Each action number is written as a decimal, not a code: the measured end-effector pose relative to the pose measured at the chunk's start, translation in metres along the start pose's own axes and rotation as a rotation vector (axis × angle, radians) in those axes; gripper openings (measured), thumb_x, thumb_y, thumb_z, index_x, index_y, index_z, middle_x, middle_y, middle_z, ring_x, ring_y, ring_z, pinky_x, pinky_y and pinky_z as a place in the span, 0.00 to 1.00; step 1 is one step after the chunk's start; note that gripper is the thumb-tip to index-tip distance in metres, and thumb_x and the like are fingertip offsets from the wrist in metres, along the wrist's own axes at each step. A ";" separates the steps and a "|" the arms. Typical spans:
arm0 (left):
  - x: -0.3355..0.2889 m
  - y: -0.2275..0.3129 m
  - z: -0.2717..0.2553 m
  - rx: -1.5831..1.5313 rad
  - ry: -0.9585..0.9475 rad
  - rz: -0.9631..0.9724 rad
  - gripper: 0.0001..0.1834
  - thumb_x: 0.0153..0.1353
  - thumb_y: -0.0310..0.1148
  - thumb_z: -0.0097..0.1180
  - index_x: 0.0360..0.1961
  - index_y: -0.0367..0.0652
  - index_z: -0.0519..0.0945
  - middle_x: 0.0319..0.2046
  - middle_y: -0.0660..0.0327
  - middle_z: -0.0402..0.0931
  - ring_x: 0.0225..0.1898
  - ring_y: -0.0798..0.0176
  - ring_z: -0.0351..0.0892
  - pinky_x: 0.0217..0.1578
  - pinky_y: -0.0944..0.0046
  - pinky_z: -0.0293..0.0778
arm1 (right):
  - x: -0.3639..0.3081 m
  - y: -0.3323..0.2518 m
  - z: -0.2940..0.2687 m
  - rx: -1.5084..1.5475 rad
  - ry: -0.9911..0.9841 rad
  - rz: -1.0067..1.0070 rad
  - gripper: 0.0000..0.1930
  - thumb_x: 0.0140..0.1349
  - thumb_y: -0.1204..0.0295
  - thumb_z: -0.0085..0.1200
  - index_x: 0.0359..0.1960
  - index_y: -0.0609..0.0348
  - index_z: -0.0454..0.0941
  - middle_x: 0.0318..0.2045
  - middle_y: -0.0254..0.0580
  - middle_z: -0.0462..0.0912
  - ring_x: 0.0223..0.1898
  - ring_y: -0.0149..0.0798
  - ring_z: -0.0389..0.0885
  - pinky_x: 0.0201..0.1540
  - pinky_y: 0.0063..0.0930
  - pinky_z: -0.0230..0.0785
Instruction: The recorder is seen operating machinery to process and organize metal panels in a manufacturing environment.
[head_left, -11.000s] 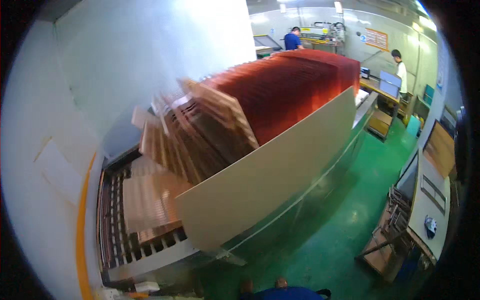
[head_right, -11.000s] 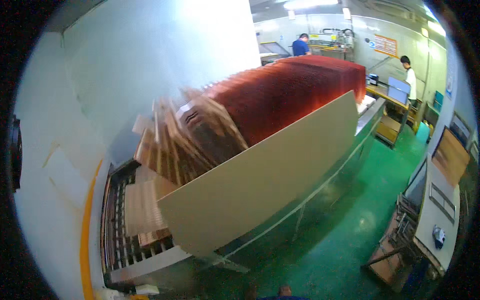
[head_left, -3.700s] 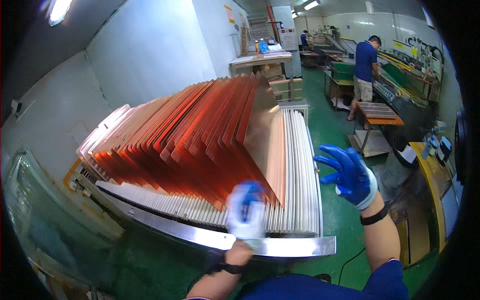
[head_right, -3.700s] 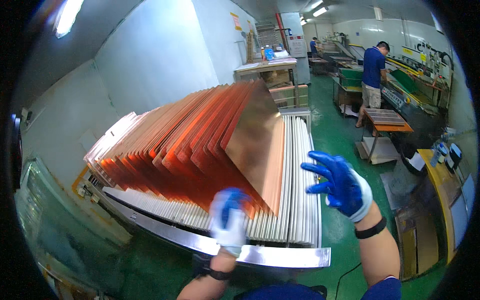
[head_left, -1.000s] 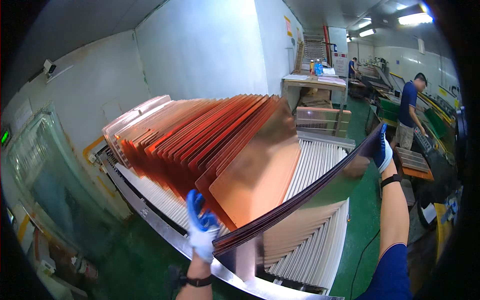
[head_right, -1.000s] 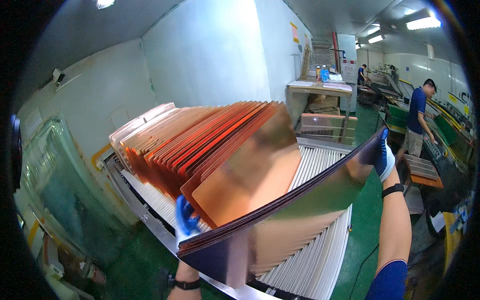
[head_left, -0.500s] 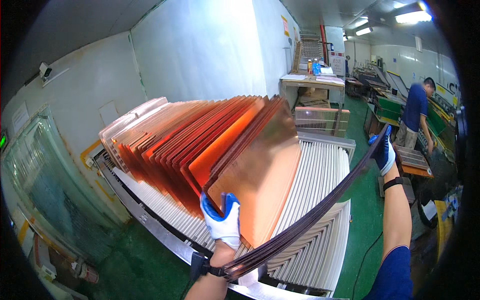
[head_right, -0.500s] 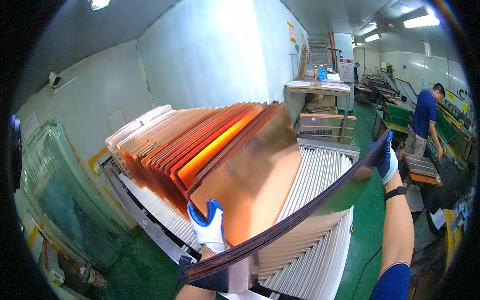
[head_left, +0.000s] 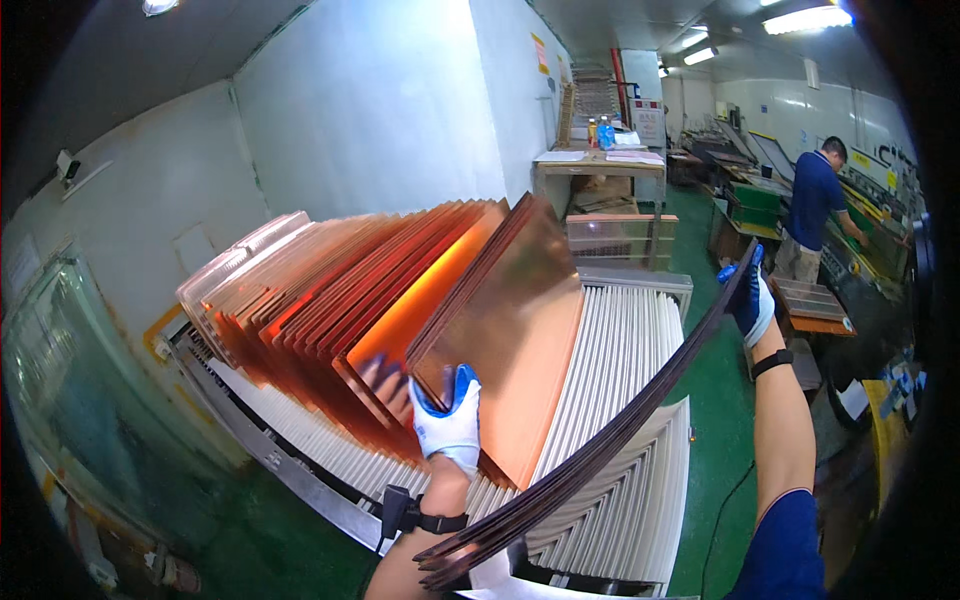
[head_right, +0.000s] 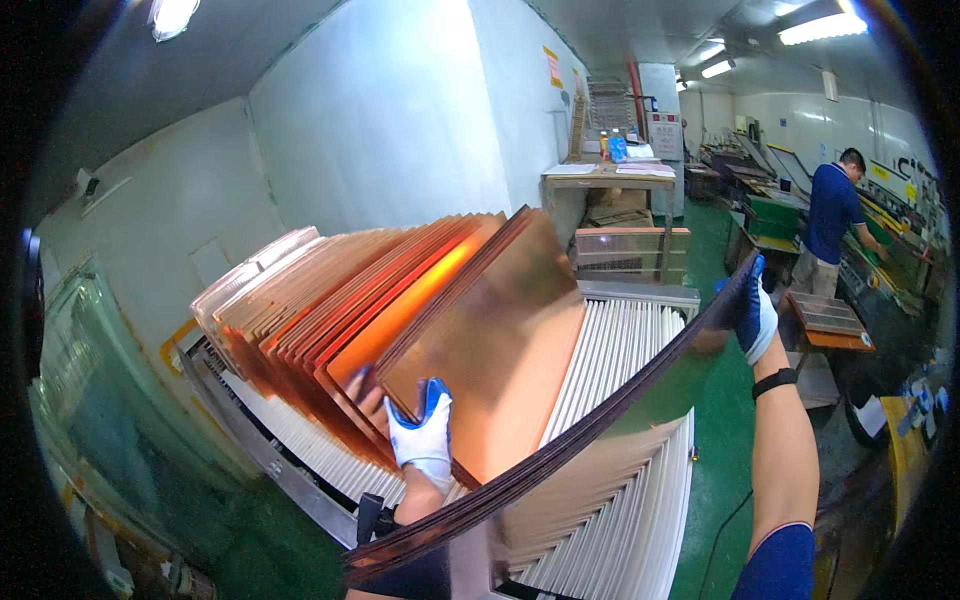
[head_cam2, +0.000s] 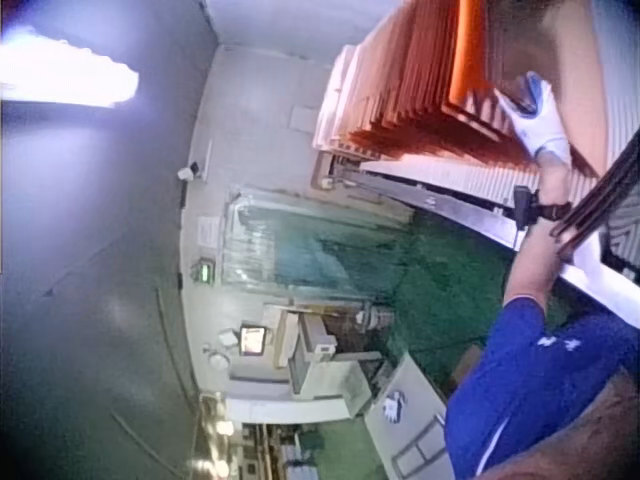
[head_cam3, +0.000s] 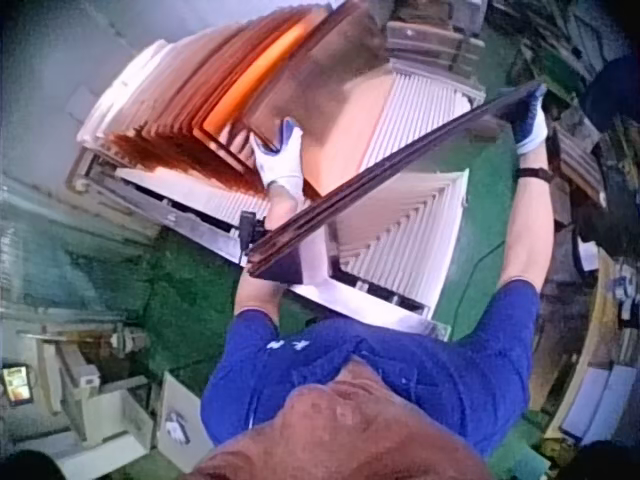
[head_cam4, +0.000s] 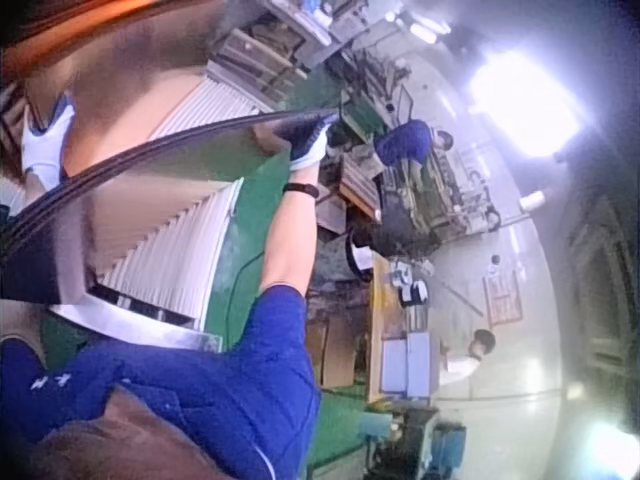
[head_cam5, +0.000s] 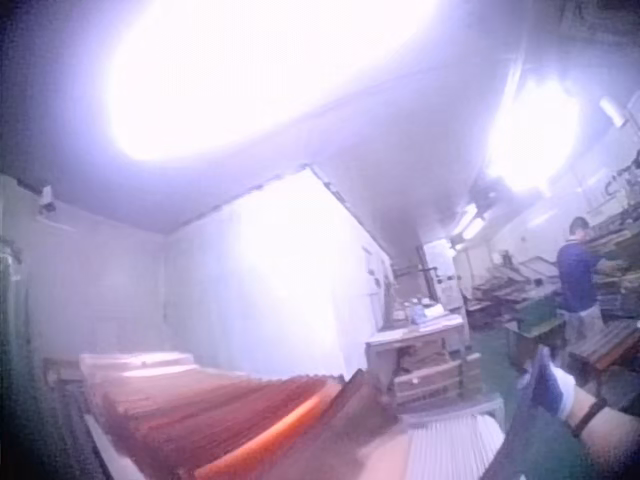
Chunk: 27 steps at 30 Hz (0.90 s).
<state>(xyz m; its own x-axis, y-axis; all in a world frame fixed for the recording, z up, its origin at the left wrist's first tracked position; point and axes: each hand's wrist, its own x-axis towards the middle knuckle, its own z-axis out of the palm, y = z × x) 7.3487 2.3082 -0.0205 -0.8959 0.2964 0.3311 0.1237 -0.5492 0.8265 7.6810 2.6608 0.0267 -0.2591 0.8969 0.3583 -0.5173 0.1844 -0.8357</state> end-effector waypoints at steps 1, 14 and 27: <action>0.005 -0.001 0.000 0.042 -0.024 0.006 0.34 0.56 0.23 0.68 0.64 0.39 0.68 0.52 0.60 0.76 0.48 0.67 0.78 0.48 0.69 0.77 | 0.001 0.002 -0.002 0.013 -0.003 0.017 0.32 0.62 0.35 0.48 0.37 0.55 0.79 0.29 0.34 0.80 0.31 0.32 0.77 0.38 0.24 0.70; -0.022 0.091 -0.002 0.138 0.063 -0.142 0.17 0.59 0.37 0.70 0.46 0.37 0.84 0.27 0.73 0.77 0.25 0.80 0.65 0.26 0.75 0.64 | 0.031 0.022 -0.022 0.066 -0.114 0.099 0.38 0.61 0.32 0.47 0.50 0.58 0.77 0.39 0.39 0.81 0.41 0.36 0.78 0.51 0.31 0.72; -0.130 0.187 -0.158 0.674 0.233 0.086 0.10 0.65 0.30 0.58 0.42 0.33 0.83 0.34 0.64 0.81 0.31 0.72 0.75 0.35 0.69 0.71 | 0.037 0.019 -0.010 0.203 -0.181 0.178 0.27 0.67 0.40 0.48 0.39 0.53 0.83 0.33 0.30 0.82 0.35 0.29 0.77 0.47 0.27 0.70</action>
<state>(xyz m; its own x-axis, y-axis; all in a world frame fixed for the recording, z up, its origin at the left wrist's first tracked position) 7.4211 2.0439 0.0189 -0.9295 0.0582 0.3642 0.3675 0.0608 0.9281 7.6698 2.7015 0.0204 -0.4911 0.8186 0.2977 -0.5983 -0.0687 -0.7983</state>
